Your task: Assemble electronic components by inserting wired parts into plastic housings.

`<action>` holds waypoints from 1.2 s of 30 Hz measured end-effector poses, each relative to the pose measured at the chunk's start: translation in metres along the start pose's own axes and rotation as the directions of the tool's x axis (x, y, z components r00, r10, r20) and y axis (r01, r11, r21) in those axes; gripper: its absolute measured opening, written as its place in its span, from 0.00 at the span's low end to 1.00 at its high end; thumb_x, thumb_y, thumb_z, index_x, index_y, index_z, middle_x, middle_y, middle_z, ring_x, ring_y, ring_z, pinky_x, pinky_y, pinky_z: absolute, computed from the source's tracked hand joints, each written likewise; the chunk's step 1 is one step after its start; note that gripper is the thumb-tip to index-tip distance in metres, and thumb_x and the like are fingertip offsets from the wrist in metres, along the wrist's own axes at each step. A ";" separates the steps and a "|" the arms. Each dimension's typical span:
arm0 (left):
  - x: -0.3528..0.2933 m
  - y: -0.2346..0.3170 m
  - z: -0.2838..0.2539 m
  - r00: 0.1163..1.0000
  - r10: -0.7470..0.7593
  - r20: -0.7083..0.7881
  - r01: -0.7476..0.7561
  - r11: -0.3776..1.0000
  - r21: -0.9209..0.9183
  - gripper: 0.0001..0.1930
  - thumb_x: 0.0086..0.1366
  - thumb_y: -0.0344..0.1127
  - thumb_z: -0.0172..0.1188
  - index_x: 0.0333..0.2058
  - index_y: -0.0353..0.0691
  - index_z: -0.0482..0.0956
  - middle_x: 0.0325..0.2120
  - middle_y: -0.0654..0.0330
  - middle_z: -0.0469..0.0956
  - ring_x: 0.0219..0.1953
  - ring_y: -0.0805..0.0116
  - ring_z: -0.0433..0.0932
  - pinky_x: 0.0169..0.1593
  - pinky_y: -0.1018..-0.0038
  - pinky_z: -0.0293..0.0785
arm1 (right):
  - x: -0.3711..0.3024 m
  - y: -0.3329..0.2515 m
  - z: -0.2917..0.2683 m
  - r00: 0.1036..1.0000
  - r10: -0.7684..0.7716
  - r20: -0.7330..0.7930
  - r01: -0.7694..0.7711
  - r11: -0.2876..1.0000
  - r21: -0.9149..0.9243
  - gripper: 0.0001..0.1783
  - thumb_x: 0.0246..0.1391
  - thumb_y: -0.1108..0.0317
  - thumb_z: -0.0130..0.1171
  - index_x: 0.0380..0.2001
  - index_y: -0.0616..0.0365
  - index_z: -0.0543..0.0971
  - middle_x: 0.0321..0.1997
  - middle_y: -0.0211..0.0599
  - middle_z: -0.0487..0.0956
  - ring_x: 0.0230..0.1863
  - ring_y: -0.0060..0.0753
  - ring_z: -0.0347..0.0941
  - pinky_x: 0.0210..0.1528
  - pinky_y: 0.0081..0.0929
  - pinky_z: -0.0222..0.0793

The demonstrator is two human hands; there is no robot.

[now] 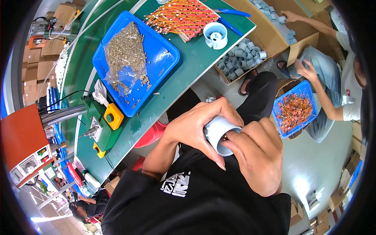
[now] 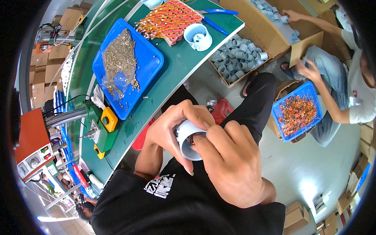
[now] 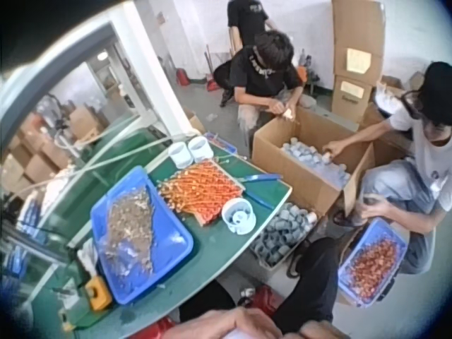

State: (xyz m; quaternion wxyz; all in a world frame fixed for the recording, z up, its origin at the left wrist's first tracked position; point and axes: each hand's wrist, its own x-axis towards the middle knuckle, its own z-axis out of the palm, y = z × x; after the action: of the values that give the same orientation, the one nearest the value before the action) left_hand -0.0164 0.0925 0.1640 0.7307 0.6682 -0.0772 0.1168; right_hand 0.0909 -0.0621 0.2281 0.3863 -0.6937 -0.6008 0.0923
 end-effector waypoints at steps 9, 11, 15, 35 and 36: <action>0.001 -0.002 0.000 0.999 0.040 0.004 -0.040 0.999 0.009 0.43 0.28 0.43 0.84 0.43 0.38 0.69 0.37 0.51 0.77 0.40 0.57 0.77 0.40 0.64 0.73 | -0.002 0.000 0.001 0.999 0.030 -0.020 -0.030 0.999 0.013 0.13 0.30 0.74 0.61 0.27 0.59 0.77 0.25 0.32 0.66 0.26 0.34 0.62 0.27 0.30 0.58; 0.001 -0.001 0.000 0.999 0.037 -0.001 -0.037 0.999 0.015 0.43 0.28 0.43 0.84 0.43 0.37 0.69 0.37 0.51 0.77 0.39 0.57 0.77 0.40 0.64 0.73 | -0.003 0.000 0.002 0.999 0.035 -0.024 -0.034 0.999 0.026 0.13 0.30 0.75 0.62 0.27 0.59 0.77 0.26 0.32 0.66 0.26 0.34 0.62 0.27 0.30 0.58; 0.000 0.002 0.001 1.000 0.002 -0.007 -0.001 0.999 0.042 0.43 0.27 0.43 0.84 0.42 0.37 0.70 0.38 0.50 0.77 0.38 0.57 0.78 0.39 0.66 0.74 | -0.005 0.001 0.000 0.997 0.075 -0.028 -0.073 0.995 0.071 0.14 0.32 0.76 0.66 0.29 0.59 0.78 0.26 0.32 0.67 0.26 0.35 0.63 0.27 0.31 0.59; 0.026 0.031 0.033 0.933 -0.219 -0.285 0.359 0.617 0.701 0.33 0.41 0.48 0.74 0.45 0.39 0.73 0.46 0.54 0.66 0.42 0.49 0.75 0.45 0.64 0.73 | -0.047 0.075 0.061 0.832 0.550 0.071 -0.310 0.355 0.882 0.14 0.43 0.89 0.58 0.37 0.70 0.80 0.48 0.41 0.74 0.46 0.31 0.74 0.47 0.25 0.72; 0.029 0.032 0.034 0.936 -0.236 -0.262 0.353 0.617 0.704 0.34 0.42 0.48 0.74 0.46 0.39 0.72 0.47 0.54 0.65 0.43 0.50 0.75 0.46 0.64 0.73 | -0.048 0.077 0.063 0.840 0.538 0.070 -0.307 0.365 0.879 0.14 0.43 0.89 0.58 0.37 0.70 0.80 0.48 0.41 0.74 0.46 0.31 0.74 0.47 0.25 0.72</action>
State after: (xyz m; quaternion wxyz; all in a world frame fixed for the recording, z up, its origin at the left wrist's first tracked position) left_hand 0.0038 0.0635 0.2061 0.4085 0.8996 0.1406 0.0642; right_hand 0.0998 -0.0769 0.1187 0.7087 -0.5400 -0.2217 0.3962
